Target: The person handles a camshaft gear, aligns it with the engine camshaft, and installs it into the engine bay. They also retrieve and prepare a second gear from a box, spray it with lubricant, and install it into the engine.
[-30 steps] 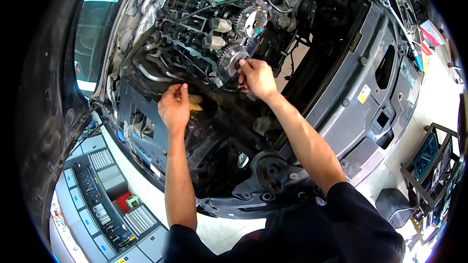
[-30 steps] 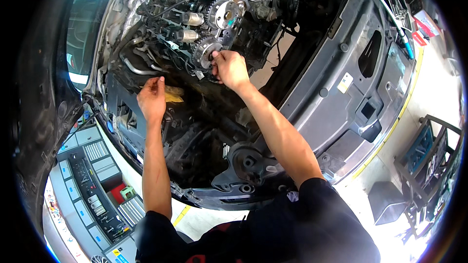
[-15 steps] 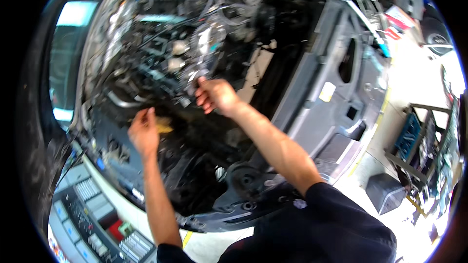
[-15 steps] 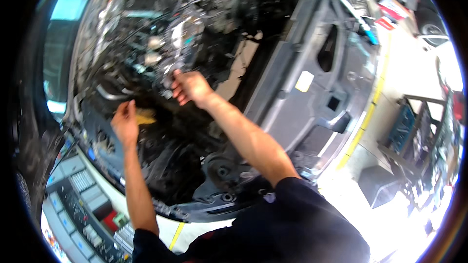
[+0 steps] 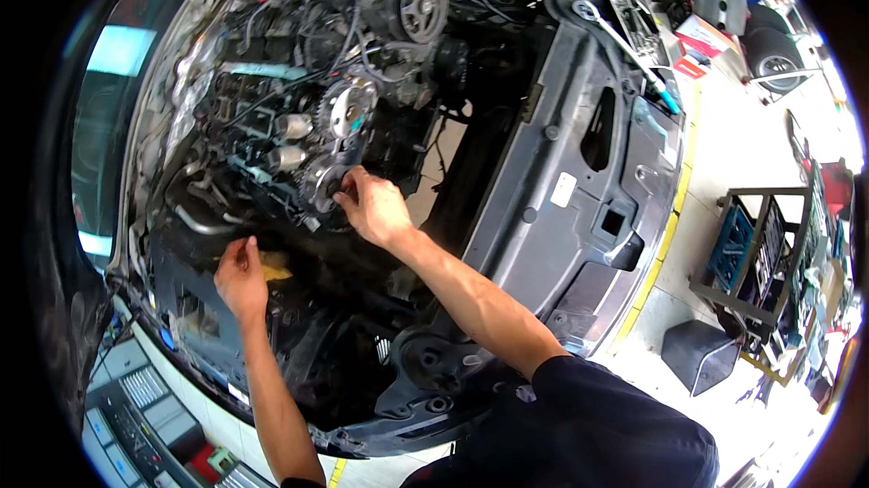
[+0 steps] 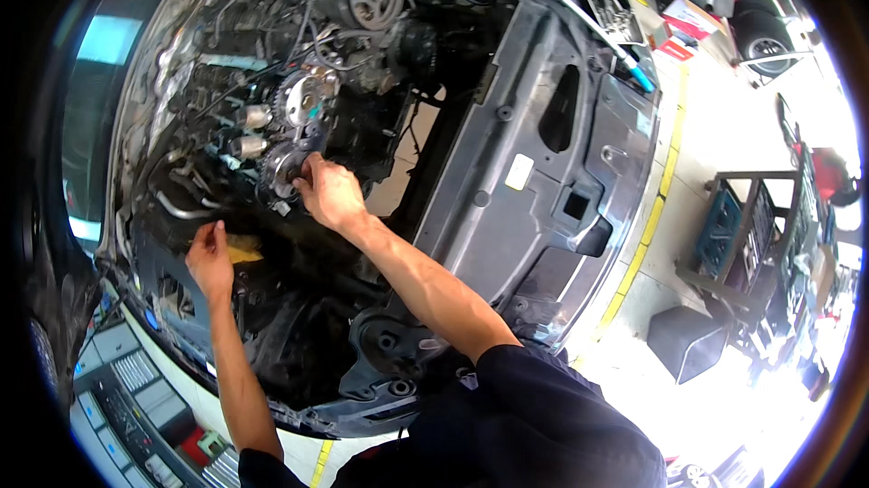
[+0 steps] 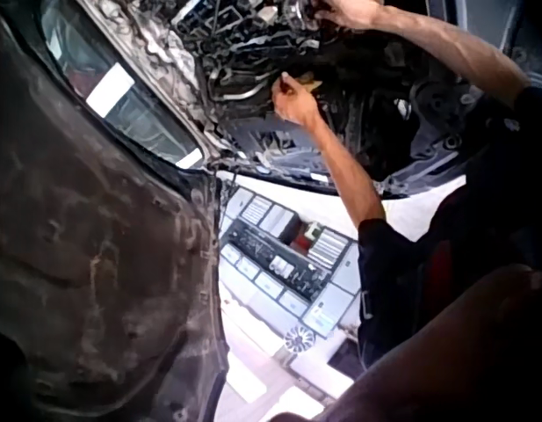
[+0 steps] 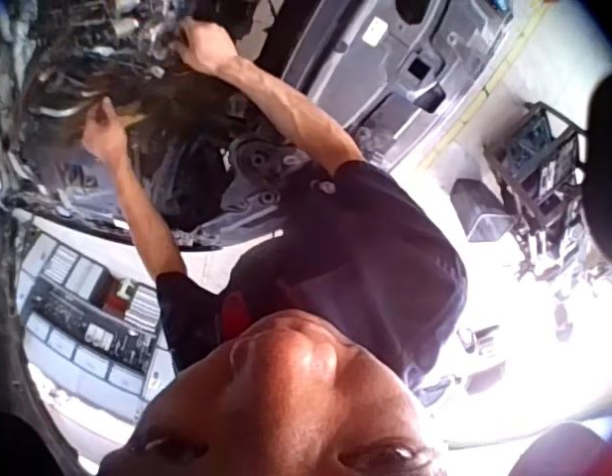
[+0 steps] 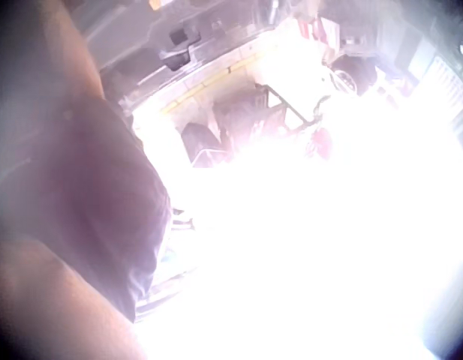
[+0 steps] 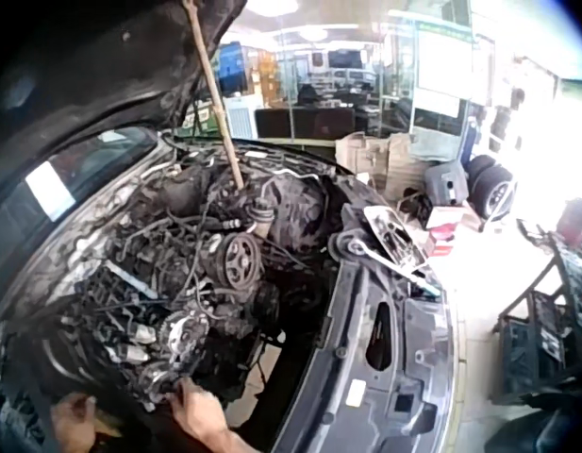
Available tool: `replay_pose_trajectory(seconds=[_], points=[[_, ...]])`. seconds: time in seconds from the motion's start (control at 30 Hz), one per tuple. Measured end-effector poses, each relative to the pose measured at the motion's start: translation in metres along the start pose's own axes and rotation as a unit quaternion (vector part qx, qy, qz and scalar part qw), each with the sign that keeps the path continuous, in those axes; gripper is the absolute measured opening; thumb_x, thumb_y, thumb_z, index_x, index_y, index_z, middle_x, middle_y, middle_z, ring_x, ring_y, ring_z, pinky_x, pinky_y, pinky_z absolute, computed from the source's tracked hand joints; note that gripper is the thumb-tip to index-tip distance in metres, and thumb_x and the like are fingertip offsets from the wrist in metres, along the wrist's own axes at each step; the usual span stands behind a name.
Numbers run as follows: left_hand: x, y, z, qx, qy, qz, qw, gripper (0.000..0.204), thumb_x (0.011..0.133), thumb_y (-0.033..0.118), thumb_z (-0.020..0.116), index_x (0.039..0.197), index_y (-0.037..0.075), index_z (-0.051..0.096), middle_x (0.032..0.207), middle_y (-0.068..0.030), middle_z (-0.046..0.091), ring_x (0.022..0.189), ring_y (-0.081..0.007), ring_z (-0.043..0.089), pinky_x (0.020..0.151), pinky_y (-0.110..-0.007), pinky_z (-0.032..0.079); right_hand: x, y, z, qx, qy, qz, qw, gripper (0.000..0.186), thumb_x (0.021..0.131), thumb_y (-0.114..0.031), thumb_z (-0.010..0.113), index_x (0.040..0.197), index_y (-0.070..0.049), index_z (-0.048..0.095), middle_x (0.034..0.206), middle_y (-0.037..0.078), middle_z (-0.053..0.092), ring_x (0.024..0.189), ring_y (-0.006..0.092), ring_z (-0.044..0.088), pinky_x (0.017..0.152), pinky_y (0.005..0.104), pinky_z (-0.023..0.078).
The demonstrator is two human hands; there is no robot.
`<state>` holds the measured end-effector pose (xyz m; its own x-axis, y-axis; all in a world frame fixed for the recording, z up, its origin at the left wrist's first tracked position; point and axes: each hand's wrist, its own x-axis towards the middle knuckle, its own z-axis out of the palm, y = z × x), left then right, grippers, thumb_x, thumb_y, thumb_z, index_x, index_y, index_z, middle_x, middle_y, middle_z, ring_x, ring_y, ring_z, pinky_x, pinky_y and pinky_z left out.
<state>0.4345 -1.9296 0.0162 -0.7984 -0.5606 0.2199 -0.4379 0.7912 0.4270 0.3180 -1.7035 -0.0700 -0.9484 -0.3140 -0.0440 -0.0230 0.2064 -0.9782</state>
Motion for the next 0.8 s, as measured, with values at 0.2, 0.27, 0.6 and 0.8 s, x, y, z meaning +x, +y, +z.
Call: replay_pose_trajectory(seconds=[0.2, 0.27, 0.6, 0.8], points=[[0.007, 0.018, 0.004, 0.029, 0.01, 0.04, 0.999, 0.025, 0.093, 0.029, 0.07, 0.094, 0.004, 0.073, 0.084, -0.0111, 0.072, 0.077, -0.0256, 0.07, 0.072, -0.036, 0.054, 0.004, 0.009, 0.007, -0.017, 0.088, -0.076, 0.993, 0.017, 0.088, -0.016, 0.074, 0.095, -0.003, 0.067, 0.078, 0.019, 0.069, 0.072, 0.0363, 0.069, 0.066, 0.0414, 0.054], [0.004, 0.006, 0.004, -0.001, 0.006, 0.013, 1.0, 0.025, 0.093, 0.029, 0.071, 0.094, 0.004, 0.073, 0.083, -0.0106, 0.072, 0.076, -0.0244, 0.07, 0.072, -0.035, 0.054, 0.002, 0.006, 0.006, -0.008, 0.074, -0.021, 0.997, 0.02, 0.089, -0.019, 0.074, 0.099, -0.002, 0.068, 0.079, 0.018, 0.07, 0.071, 0.0323, 0.07, 0.066, 0.0395, 0.055], [0.004, 0.014, 0.004, 0.009, 0.004, 0.003, 1.0, 0.029, 0.093, 0.031, 0.071, 0.097, 0.002, 0.074, 0.085, -0.0103, 0.073, 0.075, -0.0227, 0.07, 0.072, -0.034, 0.054, 0.0, 0.009, 0.011, -0.03, 0.091, -0.077, 0.992, 0.026, 0.086, -0.018, 0.076, 0.102, -0.001, 0.064, 0.085, 0.015, 0.071, 0.079, 0.0326, 0.071, 0.07, 0.04, 0.057], [0.003, 0.017, 0.003, 0.006, 0.003, -0.012, 1.0, 0.029, 0.093, 0.03, 0.071, 0.096, 0.002, 0.073, 0.085, -0.0101, 0.073, 0.075, -0.0228, 0.071, 0.073, -0.034, 0.054, -0.001, 0.005, 0.014, -0.015, 0.135, -0.113, 0.984, 0.024, 0.086, -0.018, 0.075, 0.1, -0.002, 0.064, 0.084, 0.014, 0.07, 0.078, 0.0339, 0.07, 0.069, 0.0403, 0.056]])
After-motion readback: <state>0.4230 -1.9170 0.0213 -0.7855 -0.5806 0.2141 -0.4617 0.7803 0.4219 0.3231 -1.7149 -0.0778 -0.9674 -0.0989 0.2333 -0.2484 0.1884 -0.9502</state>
